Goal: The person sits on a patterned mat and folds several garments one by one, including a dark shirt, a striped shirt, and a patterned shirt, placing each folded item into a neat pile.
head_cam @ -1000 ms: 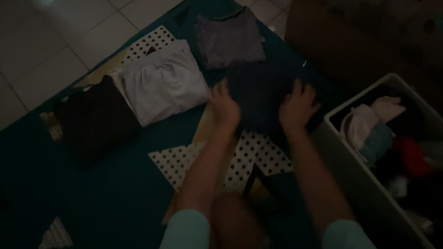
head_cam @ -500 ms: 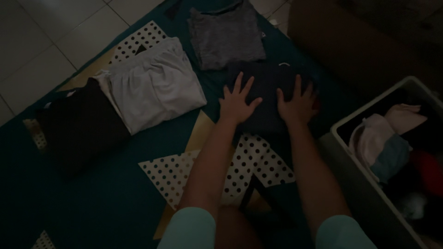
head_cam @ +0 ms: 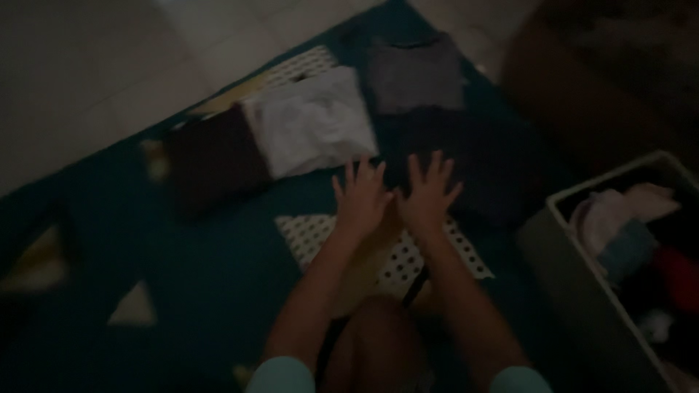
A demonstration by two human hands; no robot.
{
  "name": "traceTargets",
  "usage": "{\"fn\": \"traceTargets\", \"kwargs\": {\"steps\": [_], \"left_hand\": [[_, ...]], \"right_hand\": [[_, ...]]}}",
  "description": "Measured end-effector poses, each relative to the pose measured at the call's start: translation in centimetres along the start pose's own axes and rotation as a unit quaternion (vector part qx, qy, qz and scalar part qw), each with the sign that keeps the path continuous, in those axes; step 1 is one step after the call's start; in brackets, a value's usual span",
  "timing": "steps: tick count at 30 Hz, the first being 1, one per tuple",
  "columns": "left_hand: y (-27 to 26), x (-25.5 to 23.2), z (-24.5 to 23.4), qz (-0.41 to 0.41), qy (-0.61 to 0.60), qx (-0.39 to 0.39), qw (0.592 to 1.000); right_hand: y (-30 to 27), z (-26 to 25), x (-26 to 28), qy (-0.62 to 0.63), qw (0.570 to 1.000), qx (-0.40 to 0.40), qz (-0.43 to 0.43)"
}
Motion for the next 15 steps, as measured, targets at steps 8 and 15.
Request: {"fn": "traceTargets", "kwargs": {"steps": [8, 15], "left_hand": [[-21.5, 6.0, -11.3, -0.171, 0.062, -0.007, 0.983], [-40.1, 9.8, -18.1, -0.327, 0.101, -0.068, 0.937]], "right_hand": [[-16.6, 6.1, 16.2, 0.002, 0.973, 0.117, -0.198], [-31.9, 10.9, 27.8, 0.031, 0.899, 0.169, -0.403]]}}
Point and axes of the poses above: each hand's wrist, its own y-axis towards the middle knuckle, its own z-axis out of the palm, x = y × z, the point moved 6 cm from there along y, towards the middle knuckle, and after that the axes turned 8 degrees about z, right-handed, at the moved point
